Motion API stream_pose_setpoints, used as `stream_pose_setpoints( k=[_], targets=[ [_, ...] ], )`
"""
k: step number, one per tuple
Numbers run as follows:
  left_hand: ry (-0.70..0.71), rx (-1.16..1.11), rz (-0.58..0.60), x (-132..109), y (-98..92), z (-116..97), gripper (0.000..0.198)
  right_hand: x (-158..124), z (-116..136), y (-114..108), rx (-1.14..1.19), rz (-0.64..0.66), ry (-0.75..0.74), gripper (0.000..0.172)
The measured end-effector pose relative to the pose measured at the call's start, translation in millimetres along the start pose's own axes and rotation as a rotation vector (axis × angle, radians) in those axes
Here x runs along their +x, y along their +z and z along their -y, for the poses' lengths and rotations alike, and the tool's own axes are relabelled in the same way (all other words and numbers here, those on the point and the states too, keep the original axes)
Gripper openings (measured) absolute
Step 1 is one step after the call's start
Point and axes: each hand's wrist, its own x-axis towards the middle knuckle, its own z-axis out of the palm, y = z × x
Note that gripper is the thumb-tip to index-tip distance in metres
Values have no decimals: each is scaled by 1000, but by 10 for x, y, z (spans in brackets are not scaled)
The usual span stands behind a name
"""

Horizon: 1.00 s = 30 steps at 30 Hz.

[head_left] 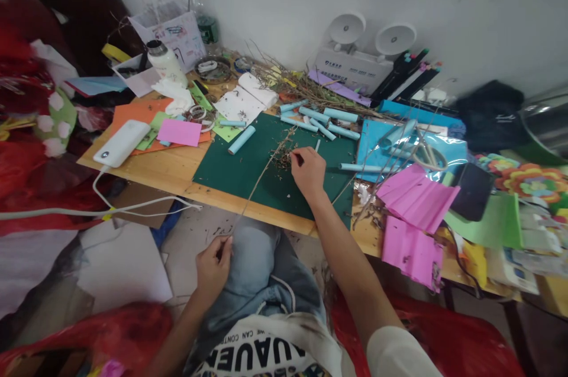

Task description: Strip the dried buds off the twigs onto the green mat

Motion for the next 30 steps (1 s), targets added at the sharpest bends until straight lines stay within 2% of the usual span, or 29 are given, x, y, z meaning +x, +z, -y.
stream_pose_setpoints(
  k=[2,5,10,13,15,18,20,25,29,30],
  targets=[
    [-3,1,3,3,23,2,24,6,11,-13,13,28,9,11],
    [3,-1,13,3,37,-14,24,15,41,-31,92,25,34,16],
    [33,-2,49,3,37,-46,25,31,59,-17,406,6,203,32],
    [29,-10,52,11,44,-70,26,29,62,-7,452,38,257,33],
    [22,-10,52,23,50,-92,26,21,81,-13,425,81,209,30],
    [23,-12,42,46,53,-126,26,10,116,-32,338,147,27,24],
    [20,-10,28,55,52,-135,27,7,123,-42,243,137,-63,23],
    [10,-4,4,48,42,-99,26,3,90,-61,-30,69,-12,27],
    [21,-3,-39,38,25,-80,25,-2,105,-85,90,19,2,8],
    [28,-1,-45,35,22,-77,24,0,112,-87,151,-12,11,10]
  ],
)
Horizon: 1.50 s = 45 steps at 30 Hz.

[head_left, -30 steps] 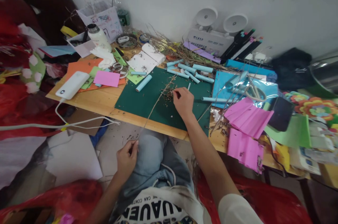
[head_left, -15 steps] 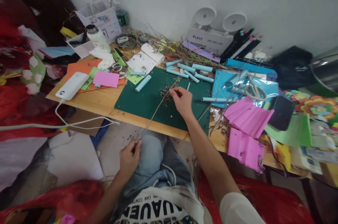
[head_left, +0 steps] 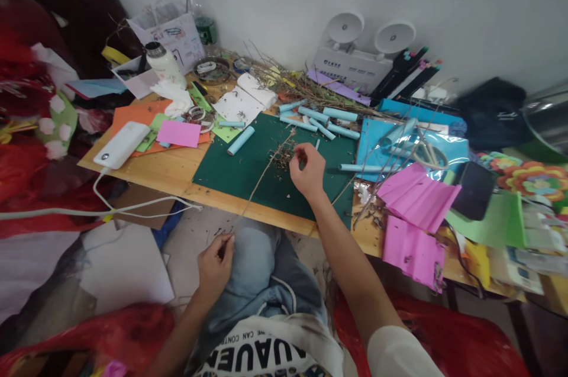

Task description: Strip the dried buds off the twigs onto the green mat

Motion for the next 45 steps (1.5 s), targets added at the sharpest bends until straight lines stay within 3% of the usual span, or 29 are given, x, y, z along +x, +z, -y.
stream_pose_setpoints(
  k=[5,8,12,17,24,33,45],
  targets=[
    [46,17,-11,-28,3,58,22,22,-22,22,153,-41,29,25],
    [61,29,-26,-52,15,108,21,26,-70,38,91,-64,-11,19],
    [89,34,-21,-91,8,119,19,27,-114,44,-31,-61,-50,24],
    [89,42,-25,-148,-12,91,19,62,-148,41,-137,-120,-7,21],
    [61,25,-54,-133,-2,97,21,18,-81,22,-129,-55,-46,26],
    [77,40,-23,-146,6,113,21,27,-58,21,-60,-14,-108,17],
    [132,62,-67,-160,22,145,19,-23,-61,84,-46,-10,-109,22]
  ],
)
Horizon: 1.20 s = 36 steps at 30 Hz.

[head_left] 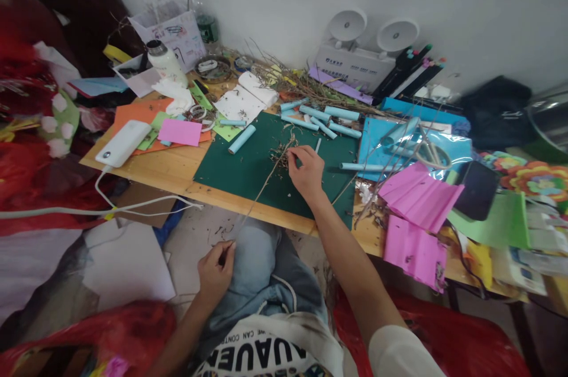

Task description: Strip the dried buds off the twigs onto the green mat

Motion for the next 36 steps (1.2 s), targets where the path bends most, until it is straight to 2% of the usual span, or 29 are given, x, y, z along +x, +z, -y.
stream_pose_setpoints(
  k=[5,12,17,25,31,36],
  targets=[
    [10,10,-21,-28,-5,22,18,40,-13,-50,-18,-73,50,20],
    [1,4,-6,-24,1,27,17,29,17,-58,18,-6,5,15],
    [28,-3,-5,-15,-1,34,16,22,-17,-14,-10,-15,28,22],
    [33,-16,-24,0,-2,18,15,30,-48,-2,92,-19,51,20],
    [51,-34,-10,-57,5,23,15,35,-47,-6,174,-77,120,20],
    [47,-25,3,-58,16,38,14,44,-38,-27,132,-47,144,22]
  ],
)
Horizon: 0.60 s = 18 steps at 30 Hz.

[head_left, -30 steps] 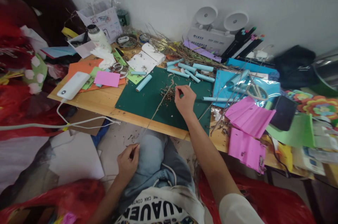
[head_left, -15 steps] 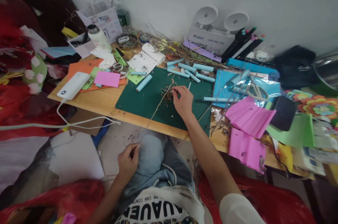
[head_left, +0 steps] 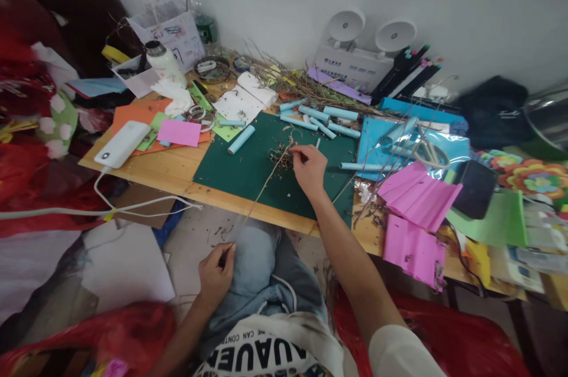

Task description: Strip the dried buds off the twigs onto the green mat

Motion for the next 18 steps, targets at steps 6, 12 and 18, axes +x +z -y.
stream_pose_setpoints(
  k=[6,12,18],
  targets=[
    [-21,11,8,16,11,4,16,0,72,-10,4,23,-25,16],
    [-14,4,7,24,4,-14,15,-8,53,10,22,24,-35,12],
    [22,9,-15,16,3,-37,16,-36,-18,55,-15,35,92,12]
  ],
)
